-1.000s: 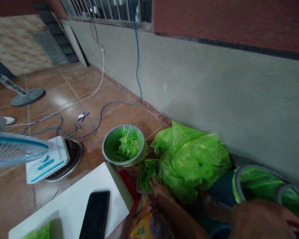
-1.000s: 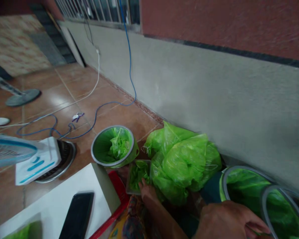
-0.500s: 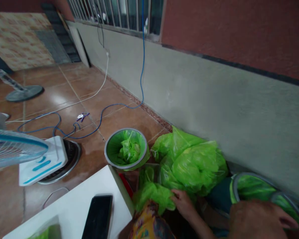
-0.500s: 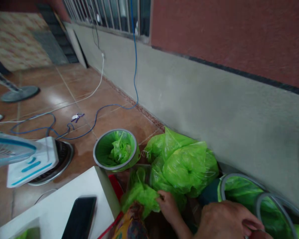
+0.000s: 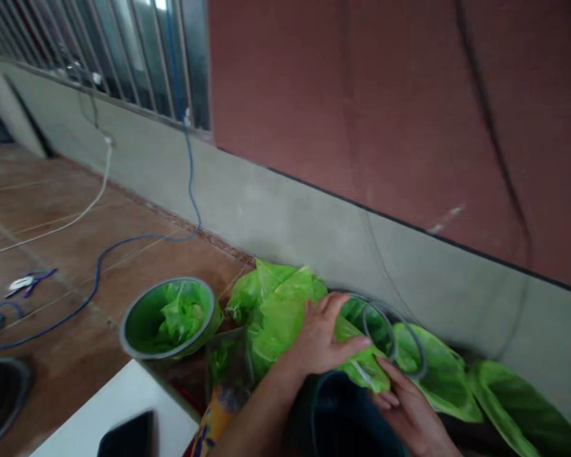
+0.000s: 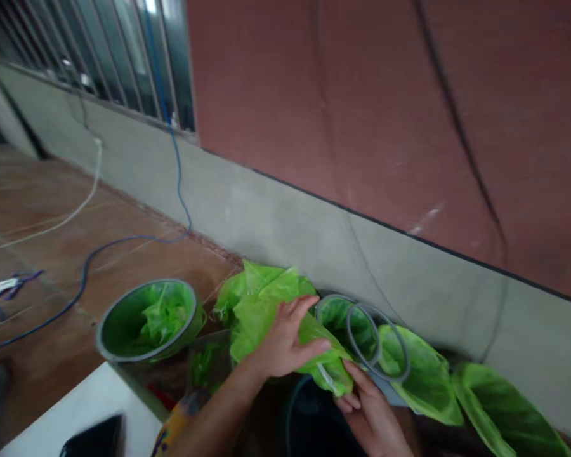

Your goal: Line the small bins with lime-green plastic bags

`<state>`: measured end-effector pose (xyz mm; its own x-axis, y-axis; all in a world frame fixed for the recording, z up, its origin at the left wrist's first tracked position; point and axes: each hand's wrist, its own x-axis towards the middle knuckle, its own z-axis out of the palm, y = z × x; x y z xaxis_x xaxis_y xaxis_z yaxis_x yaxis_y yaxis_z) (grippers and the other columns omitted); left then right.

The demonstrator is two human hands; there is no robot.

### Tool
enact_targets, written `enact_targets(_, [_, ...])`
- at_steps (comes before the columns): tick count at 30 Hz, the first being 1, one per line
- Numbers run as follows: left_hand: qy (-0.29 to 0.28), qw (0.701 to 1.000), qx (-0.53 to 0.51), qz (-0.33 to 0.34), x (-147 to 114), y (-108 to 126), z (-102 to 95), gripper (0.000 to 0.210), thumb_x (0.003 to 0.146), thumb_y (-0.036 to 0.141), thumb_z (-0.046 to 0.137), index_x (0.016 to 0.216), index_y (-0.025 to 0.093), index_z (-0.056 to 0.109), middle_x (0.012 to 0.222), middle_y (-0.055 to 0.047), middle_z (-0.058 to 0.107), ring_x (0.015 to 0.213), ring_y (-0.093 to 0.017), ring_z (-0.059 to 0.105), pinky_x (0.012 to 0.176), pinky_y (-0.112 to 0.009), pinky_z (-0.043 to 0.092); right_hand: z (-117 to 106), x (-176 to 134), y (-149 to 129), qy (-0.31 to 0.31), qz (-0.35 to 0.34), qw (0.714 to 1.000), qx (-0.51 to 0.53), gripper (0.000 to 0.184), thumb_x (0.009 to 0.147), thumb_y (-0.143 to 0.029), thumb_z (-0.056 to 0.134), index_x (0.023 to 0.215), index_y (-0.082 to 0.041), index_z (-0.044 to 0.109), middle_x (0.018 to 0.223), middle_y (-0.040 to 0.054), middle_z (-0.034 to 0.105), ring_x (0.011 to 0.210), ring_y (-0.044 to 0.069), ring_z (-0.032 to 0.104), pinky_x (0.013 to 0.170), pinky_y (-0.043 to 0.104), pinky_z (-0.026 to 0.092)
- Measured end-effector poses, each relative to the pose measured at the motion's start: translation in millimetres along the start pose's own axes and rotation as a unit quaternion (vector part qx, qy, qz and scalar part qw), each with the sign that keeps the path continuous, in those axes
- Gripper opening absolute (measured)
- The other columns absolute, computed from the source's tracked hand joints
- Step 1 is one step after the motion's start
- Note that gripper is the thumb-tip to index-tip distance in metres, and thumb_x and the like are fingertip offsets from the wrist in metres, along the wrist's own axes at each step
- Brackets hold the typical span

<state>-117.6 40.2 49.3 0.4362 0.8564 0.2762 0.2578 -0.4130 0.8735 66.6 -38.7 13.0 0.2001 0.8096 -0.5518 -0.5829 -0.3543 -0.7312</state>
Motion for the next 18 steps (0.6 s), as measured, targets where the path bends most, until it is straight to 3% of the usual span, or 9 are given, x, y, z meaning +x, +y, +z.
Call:
enact_targets(2, [-0.091, 0.995, 0.031, 0.029, -8.3, 3.7, 6.5, 0.089, 0.068, 0.055, 0.072, 0.144, 0.027, 0.035, 0.144, -0.01, 0.047, 0.132, -0.031, 0.041, 0.116, -0.059, 0.01, -10.8, -26.8, -15.0, 0.012, 0.003, 0.997, 0.078, 0.043, 0.056, -0.028, 0.087, 0.068, -0.02, 0.047, 0.044, -0.0152, 0.032, 0.034, 0.0, 0.022, 0.034, 0.016, 0.025])
enact_targets(4, [-0.148, 0.986, 0.072, 0.035, -17.5, 6.7, 19.5, 0.093, 0.059, 0.045, 0.079, 0.142, 0.026, 0.039, 0.143, -0.011, 0.048, 0.129, -0.033, 0.044, 0.115, -0.058, 0.011, -23.0, -52.0, -28.5, 0.007, -0.008, 0.992, 0.126, 0.041, 0.059, -0.027, 0.086, 0.067, -0.019, 0.046, 0.044, -0.0149, 0.032, 0.033, 0.0, 0.023, 0.034, 0.016, 0.026])
enact_targets(7, [-0.196, 0.976, 0.09, 0.016, -33.5, 12.9, 41.5, 0.051, 0.072, 0.023, 0.063, 0.123, 0.022, 0.059, 0.115, -0.008, 0.068, 0.108, -0.026, 0.06, 0.108, -0.047, 0.031, -46.5, -85.0, -48.7, -0.014, -0.038, 0.985, 0.167, 0.036, 0.065, -0.022, 0.083, 0.066, -0.018, 0.047, 0.047, -0.0131, 0.036, 0.035, 0.0, 0.028, 0.034, 0.015, 0.029])
enact_targets(10, [-0.217, 0.976, 0.002, -0.034, -51.8, 24.9, 54.0, 0.021, 0.074, 0.019, 0.054, 0.088, 0.017, 0.069, 0.084, -0.004, 0.071, 0.082, -0.02, 0.064, 0.083, -0.032, 0.048, -79.1, -109.0, -70.3, -0.009, -0.099, 0.973, 0.21, 0.028, 0.063, -0.012, 0.08, 0.072, -0.017, 0.055, 0.048, -0.0122, 0.04, 0.038, 0.0, 0.034, 0.035, 0.012, 0.032])
enact_targets(14, [-0.187, 0.945, -0.195, -0.185, -77.1, 49.9, 59.1, 0.023, 0.071, 0.027, 0.061, 0.09, 0.016, 0.068, 0.079, -0.002, 0.071, 0.07, -0.018, 0.064, 0.066, -0.027, 0.05, -125.2, -131.3, -82.2, 0.049, -0.225, 0.948, 0.218, 0.039, 0.058, -0.006, 0.078, 0.092, -0.018, 0.063, 0.054, -0.0107, 0.052, 0.04, 0.0, 0.039, 0.038, 0.009, 0.037])
enact_targets(18, [-0.059, 0.904, -0.281, -0.317, -98.0, 73.1, 69.5, 0.032, 0.065, 0.03, 0.071, 0.094, 0.018, 0.065, 0.074, -0.002, 0.071, 0.066, -0.019, 0.066, 0.063, -0.029, 0.052, -143.7, -151.3, -44.7, 0.144, -0.268, 0.944, 0.126, 0.04, 0.061, -0.027, 0.08, 0.097, -0.02, 0.064, 0.08, -0.0017, 0.07, 0.051, 0.006, 0.054, 0.045, 0.016, 0.046])
